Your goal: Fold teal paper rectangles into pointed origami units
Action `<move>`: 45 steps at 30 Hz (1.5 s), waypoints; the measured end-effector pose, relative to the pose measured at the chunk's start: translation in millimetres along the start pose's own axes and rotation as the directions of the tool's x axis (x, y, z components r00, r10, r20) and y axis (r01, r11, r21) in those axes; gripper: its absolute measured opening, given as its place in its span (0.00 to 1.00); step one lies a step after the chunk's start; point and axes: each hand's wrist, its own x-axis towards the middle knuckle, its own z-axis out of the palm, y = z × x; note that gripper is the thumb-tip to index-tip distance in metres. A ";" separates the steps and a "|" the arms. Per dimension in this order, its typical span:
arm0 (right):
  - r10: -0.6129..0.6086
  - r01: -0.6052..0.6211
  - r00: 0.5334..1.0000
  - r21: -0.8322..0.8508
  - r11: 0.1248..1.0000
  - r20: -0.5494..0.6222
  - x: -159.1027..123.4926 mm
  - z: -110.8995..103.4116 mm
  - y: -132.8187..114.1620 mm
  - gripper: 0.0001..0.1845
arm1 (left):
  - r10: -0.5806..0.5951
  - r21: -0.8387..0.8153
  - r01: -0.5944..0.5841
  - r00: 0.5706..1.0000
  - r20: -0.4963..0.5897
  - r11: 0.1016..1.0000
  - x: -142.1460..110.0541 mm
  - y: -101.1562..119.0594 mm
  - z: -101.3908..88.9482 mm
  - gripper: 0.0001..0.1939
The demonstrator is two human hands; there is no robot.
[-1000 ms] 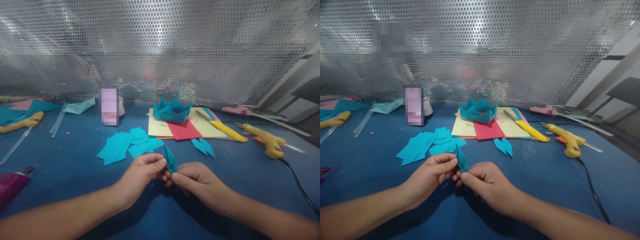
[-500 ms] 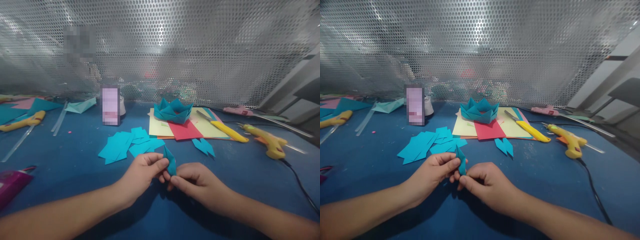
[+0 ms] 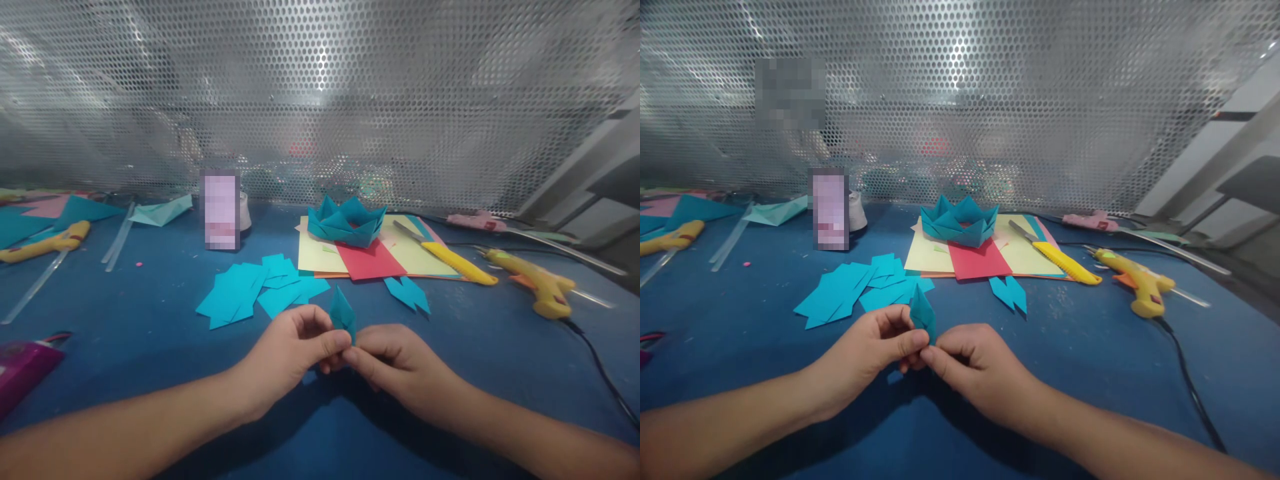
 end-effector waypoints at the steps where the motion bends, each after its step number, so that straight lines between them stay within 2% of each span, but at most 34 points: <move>1: -0.005 0.005 1.000 -0.008 1.000 0.006 -0.2 0.1 0.1 0.30 | -0.002 0.004 0.002 1.000 -0.003 1.000 -0.2 -0.2 -0.1 0.20; 10: 0.001 0.000 0.999 -0.017 1.000 0.054 0.3 1.1 0.6 0.30 | -0.010 -0.020 0.010 1.000 0.013 1.000 0.1 -1.6 -2.0 0.21; 20: 0.001 -0.001 1.000 0.000 1.000 -0.003 -0.4 0.6 -2.4 0.28 | -0.008 -0.016 0.008 1.000 0.004 1.000 0.5 -2.6 0.7 0.21; 24: -0.008 0.008 1.000 0.019 1.000 0.022 -0.1 0.6 -2.2 0.27 | 0.007 -0.012 -0.007 1.000 -0.015 1.000 0.8 -2.9 0.8 0.22; 35: 0.010 -0.012 0.998 0.029 1.000 0.066 -1.2 -0.1 -0.1 0.30 | 0.022 0.023 -0.022 1.000 0.009 1.000 -0.1 -0.9 -3.6 0.20; 40: 0.052 -0.054 0.998 0.054 0.997 0.047 -1.8 -1.7 -1.9 0.32 | 0.039 0.048 -0.041 0.998 0.039 0.998 -0.3 0.7 -4.2 0.19; 45: 0.034 -0.036 0.999 0.047 0.998 0.037 -0.8 -1.0 1.1 0.31 | 0.052 -0.009 -0.052 0.998 0.016 0.999 0.5 -2.3 -1.1 0.19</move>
